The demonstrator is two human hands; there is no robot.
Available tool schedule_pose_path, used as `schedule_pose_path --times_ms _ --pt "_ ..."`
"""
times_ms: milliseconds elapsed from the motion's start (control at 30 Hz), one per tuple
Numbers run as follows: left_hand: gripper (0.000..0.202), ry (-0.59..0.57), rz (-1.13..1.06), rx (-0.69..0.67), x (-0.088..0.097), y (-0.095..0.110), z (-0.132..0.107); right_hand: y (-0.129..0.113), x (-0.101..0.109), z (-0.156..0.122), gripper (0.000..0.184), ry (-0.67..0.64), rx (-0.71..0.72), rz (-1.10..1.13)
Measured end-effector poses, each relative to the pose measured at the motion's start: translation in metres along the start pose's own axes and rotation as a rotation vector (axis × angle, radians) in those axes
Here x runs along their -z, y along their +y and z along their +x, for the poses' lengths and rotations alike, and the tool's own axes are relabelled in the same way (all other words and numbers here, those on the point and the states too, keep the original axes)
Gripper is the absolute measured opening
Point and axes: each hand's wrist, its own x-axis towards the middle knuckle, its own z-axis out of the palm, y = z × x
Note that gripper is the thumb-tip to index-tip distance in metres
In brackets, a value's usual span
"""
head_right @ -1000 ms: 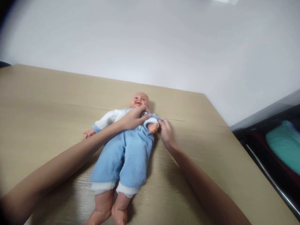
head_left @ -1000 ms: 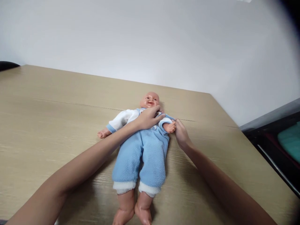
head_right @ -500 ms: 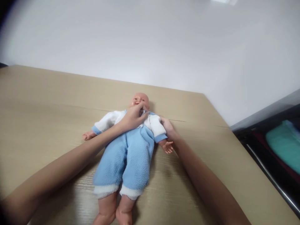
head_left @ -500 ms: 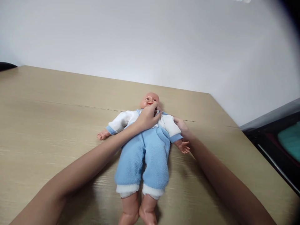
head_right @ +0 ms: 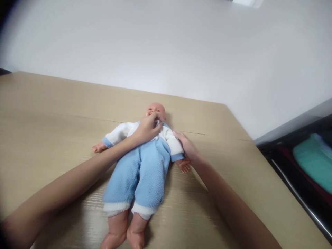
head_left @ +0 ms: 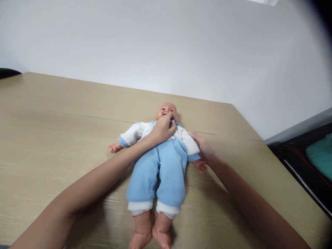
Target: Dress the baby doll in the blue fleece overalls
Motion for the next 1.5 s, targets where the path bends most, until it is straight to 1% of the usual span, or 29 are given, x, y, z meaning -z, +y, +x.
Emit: schedule_pose_path --times_ms 67,100,167,200,267,333,367,433,500,567,600,633,700,733,767,800,833,867,933,967,1000,1067,1133,1233,1333,1433,1500 --pt "0.012 -0.009 -0.001 -0.007 0.000 0.001 0.000 0.001 0.008 -0.024 0.055 -0.015 -0.019 -0.026" --pt "0.011 -0.011 0.001 -0.013 0.000 0.002 0.000 0.002 0.015 -0.034 0.063 -0.015 -0.040 -0.074" --pt "0.008 -0.024 0.012 -0.023 0.001 0.003 0.000 0.004 0.030 -0.049 0.077 0.021 -0.076 -0.178" --pt "0.007 -0.034 0.022 -0.028 0.001 0.004 0.000 0.006 0.039 -0.053 0.079 0.053 -0.082 -0.217" --pt "0.007 -0.060 0.053 -0.038 0.002 0.006 0.000 0.010 0.057 -0.057 0.072 0.119 -0.054 -0.268" --pt "0.009 -0.080 0.103 -0.049 0.004 0.007 0.000 0.014 0.075 -0.056 0.062 0.189 0.005 -0.322" --pt "0.010 -0.087 0.130 -0.053 0.004 0.007 0.000 0.017 0.082 -0.054 0.060 0.224 0.030 -0.352" --pt "0.010 -0.109 0.177 -0.054 0.005 0.007 0.000 0.021 0.094 -0.051 0.062 0.279 0.063 -0.400" --pt "0.008 -0.137 0.217 -0.058 0.006 0.008 0.000 0.026 0.099 -0.049 0.065 0.298 0.084 -0.444" --pt "0.007 -0.154 0.274 -0.072 0.006 0.009 0.000 0.029 0.097 -0.050 0.066 0.327 0.150 -0.547" --pt "0.007 -0.153 0.312 -0.084 0.007 0.010 -0.001 0.029 0.093 -0.051 0.065 0.367 0.228 -0.641" --pt "0.008 -0.146 0.354 -0.096 0.007 0.011 -0.001 0.029 0.087 -0.054 0.062 0.418 0.334 -0.756" --pt "0.012 -0.132 0.443 -0.120 0.008 0.015 -0.003 0.026 0.070 -0.061 0.048 0.512 0.583 -0.982" --pt "0.014 -0.128 0.484 -0.132 0.009 0.017 -0.004 0.024 0.060 -0.065 0.039 0.522 0.698 -1.053" --pt "0.016 -0.127 0.520 -0.147 0.011 0.019 -0.005 0.023 0.048 -0.068 0.031 0.491 0.774 -1.075" --pt "0.018 -0.128 0.546 -0.165 0.012 0.022 -0.005 0.022 0.037 -0.071 0.026 0.420 0.806 -1.042" --pt "0.019 -0.130 0.556 -0.187 0.013 0.024 -0.006 0.022 0.026 -0.073 0.024 0.320 0.784 -0.967" --pt "0.019 -0.133 0.547 -0.211 0.015 0.026 -0.006 0.023 0.017 -0.073 0.025 0.213 0.713 -0.862" --pt "0.018 -0.146 0.482 -0.257 0.016 0.030 -0.007 0.026 0.004 -0.069 0.029 0.012 0.492 -0.622" --pt "0.018 -0.160 0.443 -0.270 0.016 0.032 -0.007 0.029 0.002 -0.066 0.032 -0.057 0.378 -0.507" --pt "0.018 -0.182 0.408 -0.273 0.016 0.033 -0.007 0.031 0.001 -0.061 0.035 -0.098 0.283 -0.409" --pt "0.020 -0.240 0.361 -0.251 0.014 0.035 -0.008 0.034 0.004 -0.052 0.042 -0.115 0.163 -0.282" --pt "0.023 -0.297 0.339 -0.224 0.012 0.035 -0.010 0.036 0.009 -0.044 0.047 -0.077 0.118 -0.237" --pt "0.028 -0.393 0.329 -0.225 0.011 0.034 -0.013 0.035 0.010 -0.036 0.050 -0.045 0.110 -0.219" --pt "0.033 -0.476 0.292 -0.238 0.011 0.035 -0.016 0.033 0.006 -0.031 0.048 -0.041 0.096 -0.127" --pt "0.030 -0.511 0.208 -0.223 0.009 0.035 -0.016 0.032 0.002 -0.029 0.041 -0.034 0.091 -0.042" --pt "0.027 -0.513 0.159 -0.197 0.007 0.035 -0.015 0.033 0.001 -0.029 0.038 -0.023 0.115 -0.042"
